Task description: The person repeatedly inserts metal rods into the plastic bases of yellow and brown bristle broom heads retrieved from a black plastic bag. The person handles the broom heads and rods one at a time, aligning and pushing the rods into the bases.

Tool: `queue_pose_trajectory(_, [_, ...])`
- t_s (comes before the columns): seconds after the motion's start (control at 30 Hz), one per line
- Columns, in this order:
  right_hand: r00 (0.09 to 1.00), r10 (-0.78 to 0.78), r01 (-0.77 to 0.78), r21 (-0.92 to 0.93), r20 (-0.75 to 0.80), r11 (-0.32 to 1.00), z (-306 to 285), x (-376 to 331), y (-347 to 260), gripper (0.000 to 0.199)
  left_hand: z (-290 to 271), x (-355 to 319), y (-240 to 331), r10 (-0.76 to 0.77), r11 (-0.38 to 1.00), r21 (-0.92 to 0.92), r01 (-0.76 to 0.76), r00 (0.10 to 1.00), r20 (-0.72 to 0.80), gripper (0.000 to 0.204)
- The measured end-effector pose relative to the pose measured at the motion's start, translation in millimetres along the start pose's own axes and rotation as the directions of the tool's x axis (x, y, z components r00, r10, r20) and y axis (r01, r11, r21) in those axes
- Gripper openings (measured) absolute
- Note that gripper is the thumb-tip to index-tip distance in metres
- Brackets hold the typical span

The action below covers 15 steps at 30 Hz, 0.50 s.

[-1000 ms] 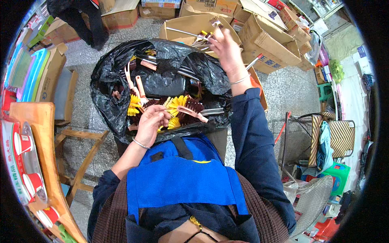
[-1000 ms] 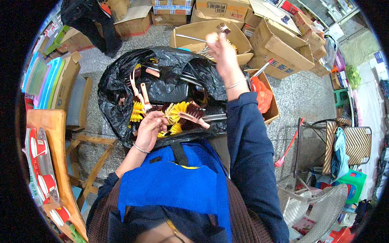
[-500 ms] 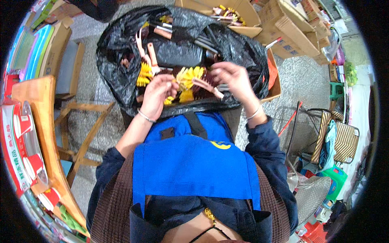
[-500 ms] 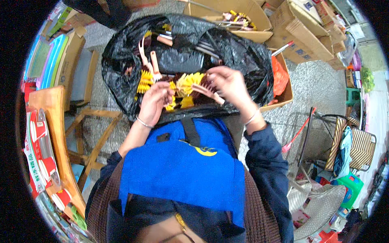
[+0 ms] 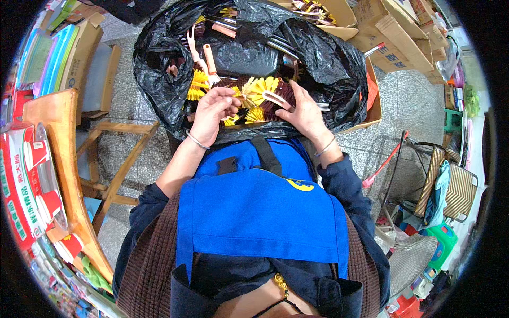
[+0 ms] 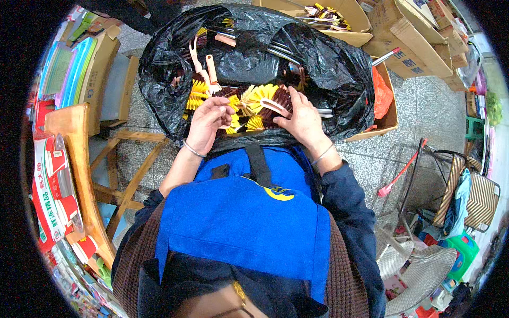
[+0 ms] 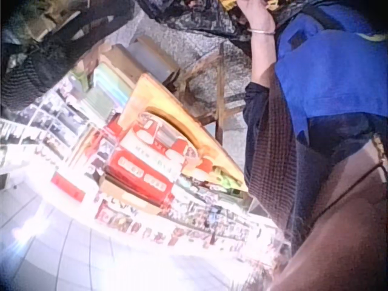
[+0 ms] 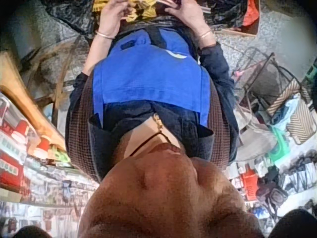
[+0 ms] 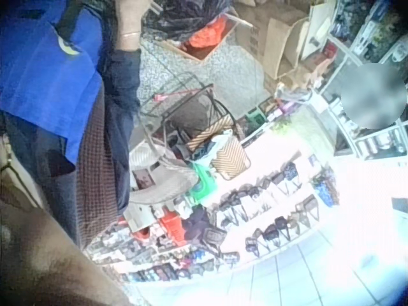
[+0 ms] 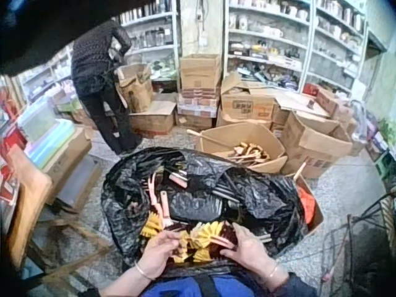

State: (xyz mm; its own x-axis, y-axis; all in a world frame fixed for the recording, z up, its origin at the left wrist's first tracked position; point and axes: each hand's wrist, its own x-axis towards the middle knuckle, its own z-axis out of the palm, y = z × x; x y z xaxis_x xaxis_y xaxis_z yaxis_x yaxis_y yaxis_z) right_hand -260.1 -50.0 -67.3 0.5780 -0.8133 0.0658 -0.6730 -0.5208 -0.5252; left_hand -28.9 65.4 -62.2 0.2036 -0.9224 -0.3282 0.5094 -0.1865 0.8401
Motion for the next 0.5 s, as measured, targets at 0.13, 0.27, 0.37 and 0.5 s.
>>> queue_pose_trajectory(0.13, [0.998,0.066,-0.062,0.148,-0.021,0.987,10,4,2,0.071,0,1,-6,-0.051,0.999,0.022,0.049,0.997,0.052,0.017])
queue_pose_trajectory(0.27, [0.988,-0.026,0.053,0.176,-0.154,0.983,8,1,-3,0.062,2,2,-11,-0.147,0.986,0.097,0.139,0.986,0.082,0.023])
queue_pose_trajectory(0.37, [0.971,-0.065,0.090,0.098,-0.229,0.991,6,1,-19,0.059,8,1,-17,-0.093,0.992,0.092,0.084,0.991,0.093,0.031])
queue_pose_trajectory(0.5, [0.905,-0.254,0.230,-0.111,-0.340,0.967,-1,-1,-46,0.057,14,-2,-19,-0.244,0.952,-0.105,0.288,0.920,0.306,0.043])
